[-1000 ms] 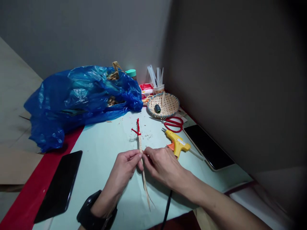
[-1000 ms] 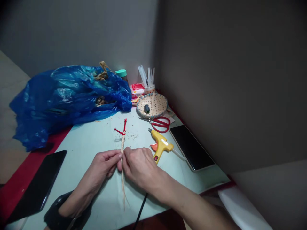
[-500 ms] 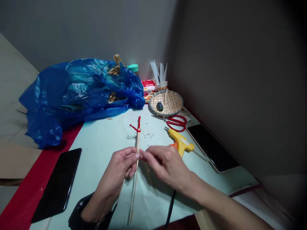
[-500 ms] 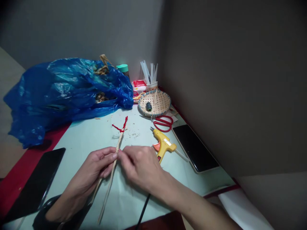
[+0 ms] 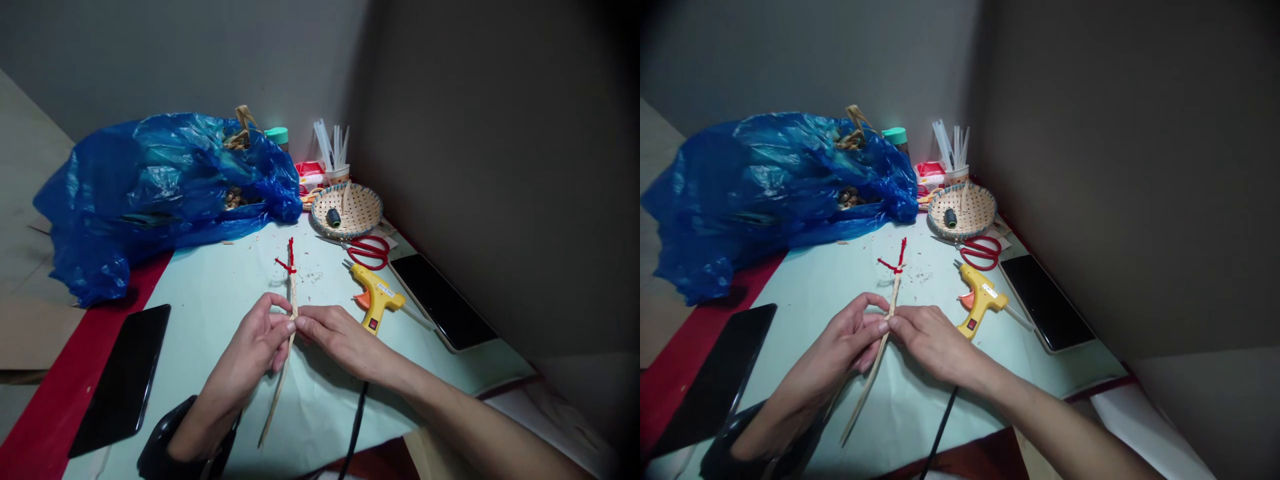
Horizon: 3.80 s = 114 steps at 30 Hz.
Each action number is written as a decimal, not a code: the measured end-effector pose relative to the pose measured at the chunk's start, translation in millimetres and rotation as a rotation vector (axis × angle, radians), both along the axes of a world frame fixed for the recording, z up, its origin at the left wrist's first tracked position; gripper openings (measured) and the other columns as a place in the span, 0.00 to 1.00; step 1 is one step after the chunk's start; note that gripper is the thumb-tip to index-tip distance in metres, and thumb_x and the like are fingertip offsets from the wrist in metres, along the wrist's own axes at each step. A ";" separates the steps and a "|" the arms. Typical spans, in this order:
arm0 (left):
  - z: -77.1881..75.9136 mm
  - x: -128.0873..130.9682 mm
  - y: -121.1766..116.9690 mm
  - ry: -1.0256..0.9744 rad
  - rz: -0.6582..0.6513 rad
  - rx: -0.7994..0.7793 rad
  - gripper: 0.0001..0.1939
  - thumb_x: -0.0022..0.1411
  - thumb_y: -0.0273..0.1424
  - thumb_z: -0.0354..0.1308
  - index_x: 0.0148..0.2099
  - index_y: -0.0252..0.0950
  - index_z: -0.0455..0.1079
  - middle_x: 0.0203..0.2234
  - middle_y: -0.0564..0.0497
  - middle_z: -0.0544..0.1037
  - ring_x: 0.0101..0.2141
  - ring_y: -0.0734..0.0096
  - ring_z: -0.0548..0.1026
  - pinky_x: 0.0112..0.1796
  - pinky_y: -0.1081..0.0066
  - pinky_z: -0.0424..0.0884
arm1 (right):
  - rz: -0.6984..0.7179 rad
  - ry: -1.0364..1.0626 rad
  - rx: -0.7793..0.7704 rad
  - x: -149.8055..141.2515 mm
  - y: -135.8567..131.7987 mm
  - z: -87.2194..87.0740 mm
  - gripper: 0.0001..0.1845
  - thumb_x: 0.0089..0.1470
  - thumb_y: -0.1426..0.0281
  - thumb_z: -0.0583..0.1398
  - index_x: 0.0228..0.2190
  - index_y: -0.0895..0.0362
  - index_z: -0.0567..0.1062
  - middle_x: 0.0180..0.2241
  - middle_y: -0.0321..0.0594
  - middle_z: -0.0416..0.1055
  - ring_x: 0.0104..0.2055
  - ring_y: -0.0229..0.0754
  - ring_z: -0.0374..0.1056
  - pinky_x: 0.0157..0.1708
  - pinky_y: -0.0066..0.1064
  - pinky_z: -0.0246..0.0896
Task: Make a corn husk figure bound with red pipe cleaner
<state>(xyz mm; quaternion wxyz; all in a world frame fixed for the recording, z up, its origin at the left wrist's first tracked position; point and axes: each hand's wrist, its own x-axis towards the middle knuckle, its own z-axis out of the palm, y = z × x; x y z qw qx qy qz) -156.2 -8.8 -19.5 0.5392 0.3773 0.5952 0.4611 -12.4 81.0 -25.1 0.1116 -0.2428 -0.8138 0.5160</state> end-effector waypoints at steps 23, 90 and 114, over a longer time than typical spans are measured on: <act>7.0 7.3 -9.5 0.816 -0.261 0.100 0.14 0.64 0.33 0.50 0.28 0.36 0.71 0.22 0.51 0.76 0.23 0.72 0.70 0.28 0.72 0.60 | -0.015 0.126 -0.305 -0.5 1.8 -11.0 0.22 0.62 0.62 0.52 0.23 0.61 0.72 0.16 0.31 0.59 0.21 0.32 0.54 0.24 0.26 0.47; -12.9 20.1 -20.2 -0.056 0.177 0.056 0.14 0.61 0.36 0.54 0.48 0.37 0.60 0.15 0.61 0.65 0.16 0.80 0.60 0.19 0.80 0.51 | -0.127 -0.056 0.136 -1.3 -20.0 -9.0 0.17 0.66 0.61 0.46 0.32 0.55 0.67 0.26 0.33 0.65 0.31 0.37 0.61 0.32 0.29 0.50; -0.9 52.7 -38.7 0.998 0.019 0.141 0.13 0.64 0.29 0.47 0.40 0.38 0.74 0.30 0.44 0.80 0.28 0.59 0.76 0.30 0.65 0.62 | -0.115 0.222 -0.530 5.6 -16.6 -12.0 0.18 0.56 0.59 0.59 0.34 0.63 0.77 0.27 0.38 0.71 0.31 0.37 0.64 0.35 0.28 0.57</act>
